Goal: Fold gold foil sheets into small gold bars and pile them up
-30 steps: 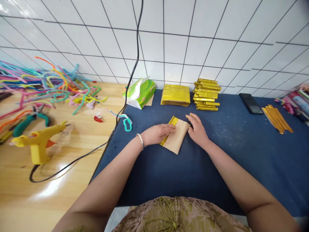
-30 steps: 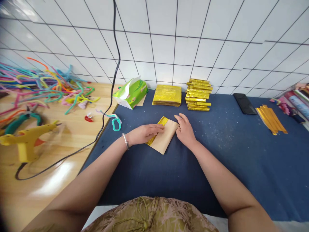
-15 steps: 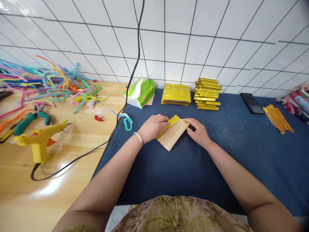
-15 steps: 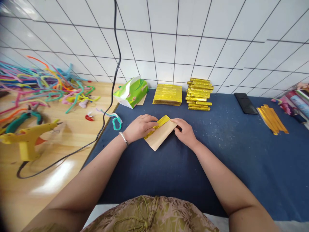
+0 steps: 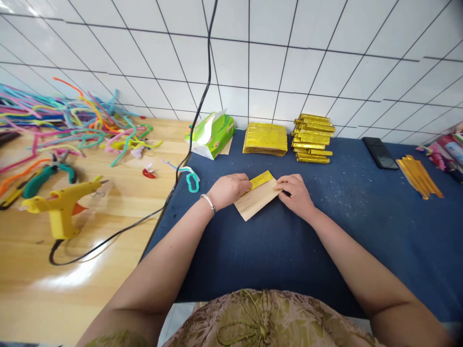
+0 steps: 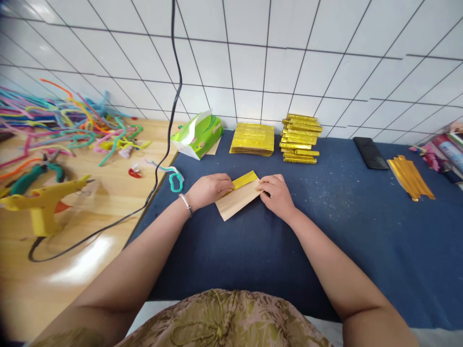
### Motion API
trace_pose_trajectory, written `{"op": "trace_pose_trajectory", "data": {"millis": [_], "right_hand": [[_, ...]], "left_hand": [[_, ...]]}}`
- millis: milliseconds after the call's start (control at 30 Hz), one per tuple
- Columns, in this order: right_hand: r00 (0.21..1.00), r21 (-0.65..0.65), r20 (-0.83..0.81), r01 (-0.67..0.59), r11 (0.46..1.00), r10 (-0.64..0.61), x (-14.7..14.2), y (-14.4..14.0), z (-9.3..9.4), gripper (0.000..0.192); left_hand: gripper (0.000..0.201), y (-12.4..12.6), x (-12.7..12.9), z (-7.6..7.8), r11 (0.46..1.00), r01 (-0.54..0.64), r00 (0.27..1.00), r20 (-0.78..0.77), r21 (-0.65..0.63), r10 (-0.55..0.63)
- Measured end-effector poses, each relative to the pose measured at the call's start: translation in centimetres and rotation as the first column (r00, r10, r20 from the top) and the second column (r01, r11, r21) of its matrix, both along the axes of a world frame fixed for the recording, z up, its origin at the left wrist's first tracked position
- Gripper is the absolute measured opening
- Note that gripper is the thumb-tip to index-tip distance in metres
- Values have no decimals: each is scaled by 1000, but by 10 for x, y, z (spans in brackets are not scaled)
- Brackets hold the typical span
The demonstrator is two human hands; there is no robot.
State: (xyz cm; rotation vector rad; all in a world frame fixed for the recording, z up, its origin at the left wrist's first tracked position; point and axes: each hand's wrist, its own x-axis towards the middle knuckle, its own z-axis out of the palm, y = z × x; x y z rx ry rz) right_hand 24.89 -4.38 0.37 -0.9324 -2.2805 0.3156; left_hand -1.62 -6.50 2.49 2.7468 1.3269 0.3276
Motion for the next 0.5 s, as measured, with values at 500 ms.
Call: {"op": "trace_pose_trajectory", "data": {"millis": [500], "right_hand": [[999, -256, 6, 49, 965, -50, -12, 2, -1, 16]], "left_hand": [[27, 2, -3, 1, 979, 77, 979, 199, -187, -39]]}}
